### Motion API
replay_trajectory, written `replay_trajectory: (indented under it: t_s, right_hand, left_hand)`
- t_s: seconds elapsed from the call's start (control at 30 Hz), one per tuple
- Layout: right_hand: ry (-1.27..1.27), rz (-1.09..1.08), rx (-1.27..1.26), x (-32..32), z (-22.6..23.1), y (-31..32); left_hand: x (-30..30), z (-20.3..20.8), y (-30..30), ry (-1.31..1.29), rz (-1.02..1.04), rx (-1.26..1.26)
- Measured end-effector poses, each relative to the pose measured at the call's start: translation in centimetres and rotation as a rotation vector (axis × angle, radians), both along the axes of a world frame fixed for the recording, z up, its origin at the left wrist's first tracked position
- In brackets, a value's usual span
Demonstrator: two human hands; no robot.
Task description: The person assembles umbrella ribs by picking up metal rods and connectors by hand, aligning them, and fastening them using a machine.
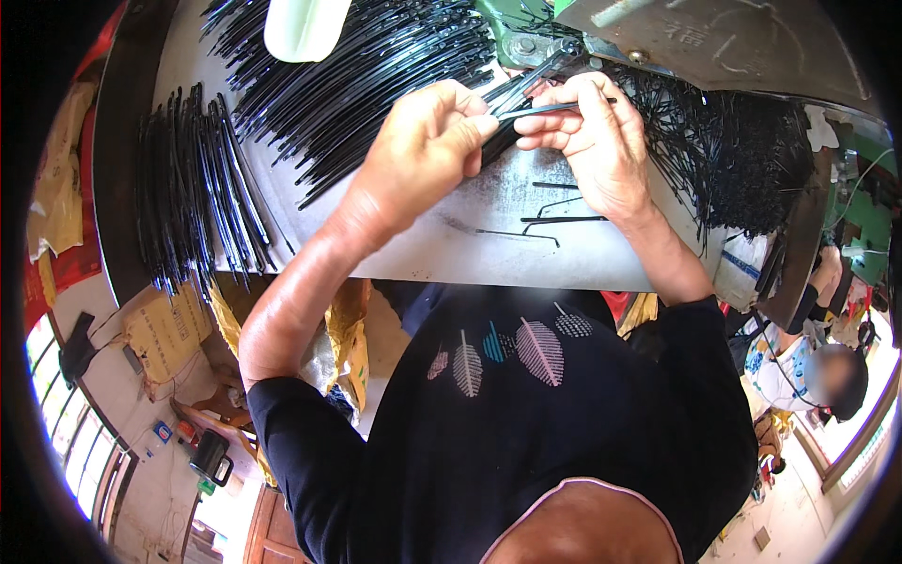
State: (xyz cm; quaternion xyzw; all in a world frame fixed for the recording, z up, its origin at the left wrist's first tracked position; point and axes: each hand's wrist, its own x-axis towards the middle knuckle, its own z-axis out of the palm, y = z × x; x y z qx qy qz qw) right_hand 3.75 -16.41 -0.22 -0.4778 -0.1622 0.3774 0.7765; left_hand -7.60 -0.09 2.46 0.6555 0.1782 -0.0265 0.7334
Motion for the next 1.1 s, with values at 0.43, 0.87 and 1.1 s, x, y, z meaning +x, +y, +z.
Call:
replay_trajectory:
  t_s: [0.43,0.87,1.1]
  right_hand:
    - [0.203,0.071,0.081,0.3,-0.5,1.4]
    - [0.088,-0.241,0.208,3.8,-1.2,-2.3]
    - [-0.002,-0.189,0.258,4.5,-1.5,-2.0]
  left_hand:
    - [-1.4,0.6,2.9,-0.054,-0.214,0.327]
    - [1.7,-1.4,-0.1,-0.101,0.282,-0.719]
    - [5.7,-1.7,-2.1,-0.292,0.481,-0.735]
